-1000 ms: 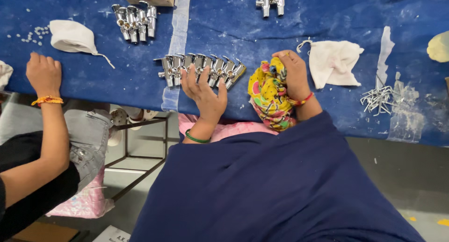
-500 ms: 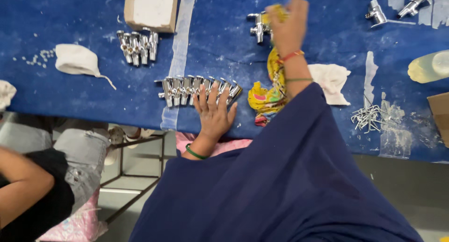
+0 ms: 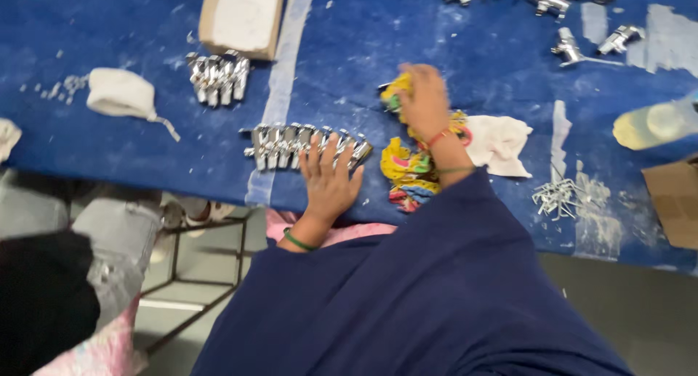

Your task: The person wipes multiple small chrome-finished metal parts with a colorful cloth on a blue-covered table. They pick up each part, rub it with the cloth, and place it back in a row. Another person is visible nearby also wiping similar parts.

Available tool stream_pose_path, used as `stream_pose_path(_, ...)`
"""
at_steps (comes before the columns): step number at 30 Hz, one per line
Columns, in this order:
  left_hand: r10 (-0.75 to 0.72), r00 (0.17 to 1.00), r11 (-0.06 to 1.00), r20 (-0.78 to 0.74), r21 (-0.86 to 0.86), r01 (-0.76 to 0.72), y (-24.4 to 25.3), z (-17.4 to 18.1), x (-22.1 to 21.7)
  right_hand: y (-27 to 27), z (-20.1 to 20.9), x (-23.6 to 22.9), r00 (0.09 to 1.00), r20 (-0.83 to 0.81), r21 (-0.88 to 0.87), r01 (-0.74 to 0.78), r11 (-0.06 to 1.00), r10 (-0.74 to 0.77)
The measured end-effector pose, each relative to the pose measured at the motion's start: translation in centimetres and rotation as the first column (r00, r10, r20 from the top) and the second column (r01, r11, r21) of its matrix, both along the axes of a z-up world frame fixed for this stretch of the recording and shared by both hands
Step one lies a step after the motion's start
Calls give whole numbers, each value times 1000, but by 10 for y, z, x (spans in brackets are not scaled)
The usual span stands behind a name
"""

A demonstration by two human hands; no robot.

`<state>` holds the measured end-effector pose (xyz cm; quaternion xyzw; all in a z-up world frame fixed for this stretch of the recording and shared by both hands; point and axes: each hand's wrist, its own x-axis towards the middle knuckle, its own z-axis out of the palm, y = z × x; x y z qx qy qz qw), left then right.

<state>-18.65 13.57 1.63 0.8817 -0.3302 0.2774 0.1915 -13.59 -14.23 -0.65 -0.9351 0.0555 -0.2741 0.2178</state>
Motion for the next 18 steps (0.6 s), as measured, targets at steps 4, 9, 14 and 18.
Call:
stream_pose_path(4,-3,999,999,-32,-41,2,3,3,-5,4,12,-44,950,-219,-26,220,975,-221)
stream_pose_path(9,-8,1000,997,-15,-82,7,2,7,-4,-28,56,-56,964,181,142,168,975,-193)
stream_pose_path(14,-11,1000,998,-15,-60,10,1,6,-4,-49,79,-19,973,-63,146,227,963,-220)
stream_pose_path(18,-16,1000,996,15,-90,18,1,10,-3,-2,40,10,913,-395,-119,57,991,-99)
